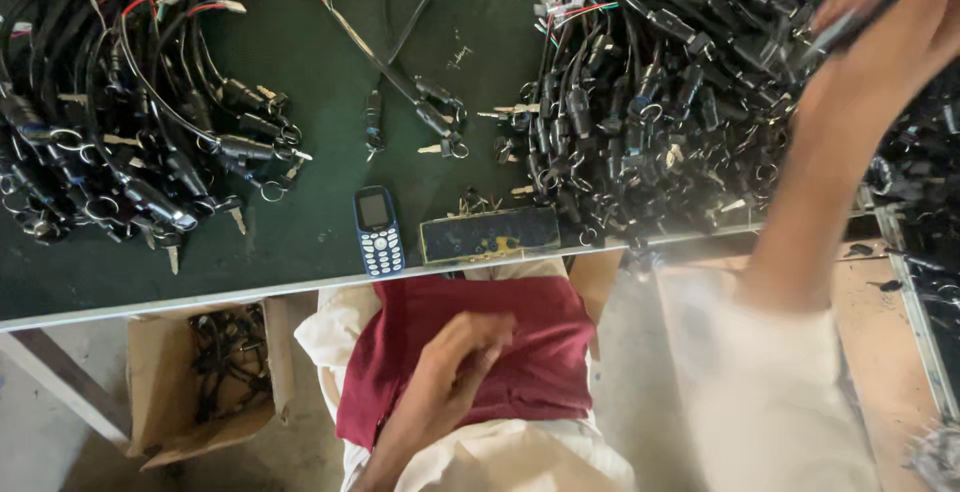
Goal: The person sits at a factory workbench and assembles wire harness connectors. They pick up black cable assemblies, align the colored wires and white connector housings, press the connectors together, and place finished harnesses onto the table with the growing pile of completed units.
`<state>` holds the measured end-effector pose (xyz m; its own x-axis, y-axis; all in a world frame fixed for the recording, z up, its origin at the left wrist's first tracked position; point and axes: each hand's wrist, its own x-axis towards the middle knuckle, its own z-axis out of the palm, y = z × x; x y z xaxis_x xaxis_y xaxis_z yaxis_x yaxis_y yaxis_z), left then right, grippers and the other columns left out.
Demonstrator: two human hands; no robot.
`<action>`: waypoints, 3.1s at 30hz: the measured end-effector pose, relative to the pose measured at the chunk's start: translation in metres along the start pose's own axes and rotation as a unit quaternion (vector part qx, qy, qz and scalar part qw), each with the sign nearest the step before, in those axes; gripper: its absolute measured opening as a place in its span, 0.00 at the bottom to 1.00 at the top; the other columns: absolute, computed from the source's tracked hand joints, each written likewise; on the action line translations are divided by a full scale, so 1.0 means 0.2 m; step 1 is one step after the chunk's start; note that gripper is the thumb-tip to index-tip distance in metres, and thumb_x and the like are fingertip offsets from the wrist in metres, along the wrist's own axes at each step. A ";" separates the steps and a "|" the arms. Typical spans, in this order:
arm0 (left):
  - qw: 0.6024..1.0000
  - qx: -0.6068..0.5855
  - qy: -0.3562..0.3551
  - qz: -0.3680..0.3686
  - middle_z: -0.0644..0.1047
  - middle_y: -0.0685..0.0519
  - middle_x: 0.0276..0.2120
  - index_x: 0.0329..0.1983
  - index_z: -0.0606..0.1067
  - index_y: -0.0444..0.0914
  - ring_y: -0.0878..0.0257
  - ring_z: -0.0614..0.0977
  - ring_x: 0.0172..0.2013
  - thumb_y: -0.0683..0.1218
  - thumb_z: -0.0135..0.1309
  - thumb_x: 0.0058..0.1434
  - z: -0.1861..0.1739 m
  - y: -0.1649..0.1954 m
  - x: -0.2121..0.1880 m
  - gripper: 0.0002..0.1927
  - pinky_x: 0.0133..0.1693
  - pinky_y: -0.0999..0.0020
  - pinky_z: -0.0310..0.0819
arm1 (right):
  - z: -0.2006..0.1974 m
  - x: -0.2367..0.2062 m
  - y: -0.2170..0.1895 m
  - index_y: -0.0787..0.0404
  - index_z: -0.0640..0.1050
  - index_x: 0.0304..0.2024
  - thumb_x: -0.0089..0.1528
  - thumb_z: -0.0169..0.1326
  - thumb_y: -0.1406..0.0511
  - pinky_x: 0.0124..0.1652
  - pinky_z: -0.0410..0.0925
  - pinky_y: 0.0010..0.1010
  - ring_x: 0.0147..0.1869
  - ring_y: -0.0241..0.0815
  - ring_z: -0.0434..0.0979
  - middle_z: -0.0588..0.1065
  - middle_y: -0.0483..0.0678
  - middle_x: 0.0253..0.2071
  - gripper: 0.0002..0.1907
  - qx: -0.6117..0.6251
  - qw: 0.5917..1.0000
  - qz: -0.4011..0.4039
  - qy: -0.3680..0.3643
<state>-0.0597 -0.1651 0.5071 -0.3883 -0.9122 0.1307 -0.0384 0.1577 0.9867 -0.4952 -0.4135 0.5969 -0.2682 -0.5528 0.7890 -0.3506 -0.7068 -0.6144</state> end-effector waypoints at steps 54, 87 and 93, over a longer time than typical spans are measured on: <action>0.820 -0.566 -0.052 -0.062 0.77 0.48 0.41 0.50 0.70 0.33 0.56 0.85 0.40 0.50 0.46 0.76 0.09 -0.28 0.09 0.14 0.39 0.57 0.83 | 0.52 -1.30 -1.01 0.49 0.83 0.45 0.57 0.67 0.66 0.57 0.67 0.35 0.62 0.47 0.68 0.69 0.49 0.55 0.14 -0.141 0.956 0.005 -0.258; 0.962 -0.209 0.138 -0.112 0.72 0.58 0.25 0.45 0.77 0.30 0.74 0.69 0.27 0.39 0.48 0.72 0.19 -0.14 0.08 0.08 0.28 0.76 0.65 | 0.65 -1.37 -0.95 0.71 0.79 0.42 0.68 0.56 0.69 0.30 0.70 0.26 0.33 0.32 0.75 0.78 0.48 0.33 0.07 0.072 0.857 0.459 -0.224; 0.959 -0.213 0.154 -0.101 0.72 0.57 0.25 0.38 0.75 0.29 0.74 0.69 0.28 0.39 0.47 0.74 0.21 -0.17 0.06 0.10 0.28 0.75 0.65 | 0.63 -1.44 -0.95 0.70 0.76 0.42 0.68 0.54 0.70 0.34 0.73 0.25 0.35 0.33 0.77 0.79 0.48 0.36 0.06 0.169 0.805 0.540 -0.178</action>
<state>-0.1027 -0.1657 0.4716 -0.1197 -0.9867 -0.1098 0.3218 -0.1432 0.9359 -0.2378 -0.1753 0.4859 0.0426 -0.9746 -0.2198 0.1935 0.2239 -0.9552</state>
